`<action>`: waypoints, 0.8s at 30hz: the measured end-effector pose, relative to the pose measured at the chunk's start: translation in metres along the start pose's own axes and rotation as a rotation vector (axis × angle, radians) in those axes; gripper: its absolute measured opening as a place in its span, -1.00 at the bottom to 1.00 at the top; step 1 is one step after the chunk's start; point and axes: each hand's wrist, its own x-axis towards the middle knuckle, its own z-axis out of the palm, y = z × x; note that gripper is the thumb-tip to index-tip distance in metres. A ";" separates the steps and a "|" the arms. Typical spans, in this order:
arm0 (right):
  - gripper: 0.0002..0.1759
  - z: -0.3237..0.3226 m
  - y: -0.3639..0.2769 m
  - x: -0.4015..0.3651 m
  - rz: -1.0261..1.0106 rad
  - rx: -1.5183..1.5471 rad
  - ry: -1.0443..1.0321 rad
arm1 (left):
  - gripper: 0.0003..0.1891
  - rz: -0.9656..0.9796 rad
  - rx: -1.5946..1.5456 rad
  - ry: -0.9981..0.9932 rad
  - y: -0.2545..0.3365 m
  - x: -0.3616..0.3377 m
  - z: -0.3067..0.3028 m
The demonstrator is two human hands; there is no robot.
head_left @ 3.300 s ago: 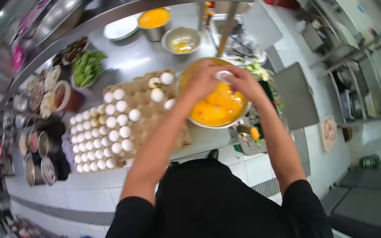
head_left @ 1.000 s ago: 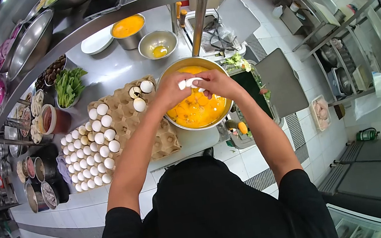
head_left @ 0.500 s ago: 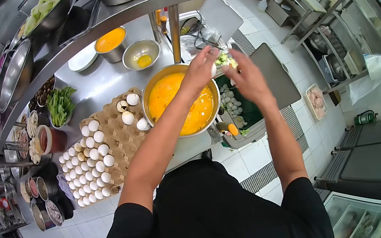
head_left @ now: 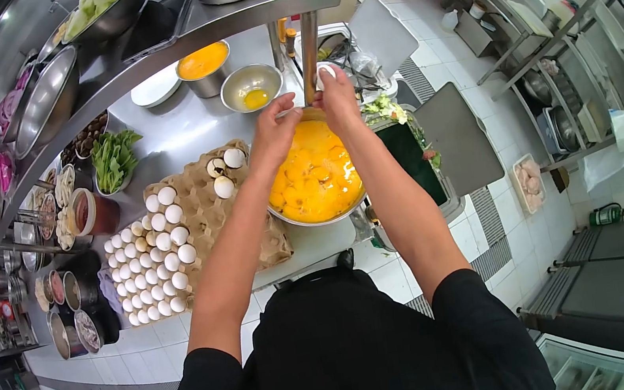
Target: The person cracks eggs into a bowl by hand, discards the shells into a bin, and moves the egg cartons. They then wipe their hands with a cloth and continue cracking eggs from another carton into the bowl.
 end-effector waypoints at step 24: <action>-0.48 -0.104 -0.059 -0.099 -0.465 -1.047 0.027 | -0.62 0.124 0.517 0.588 0.007 -0.090 -0.143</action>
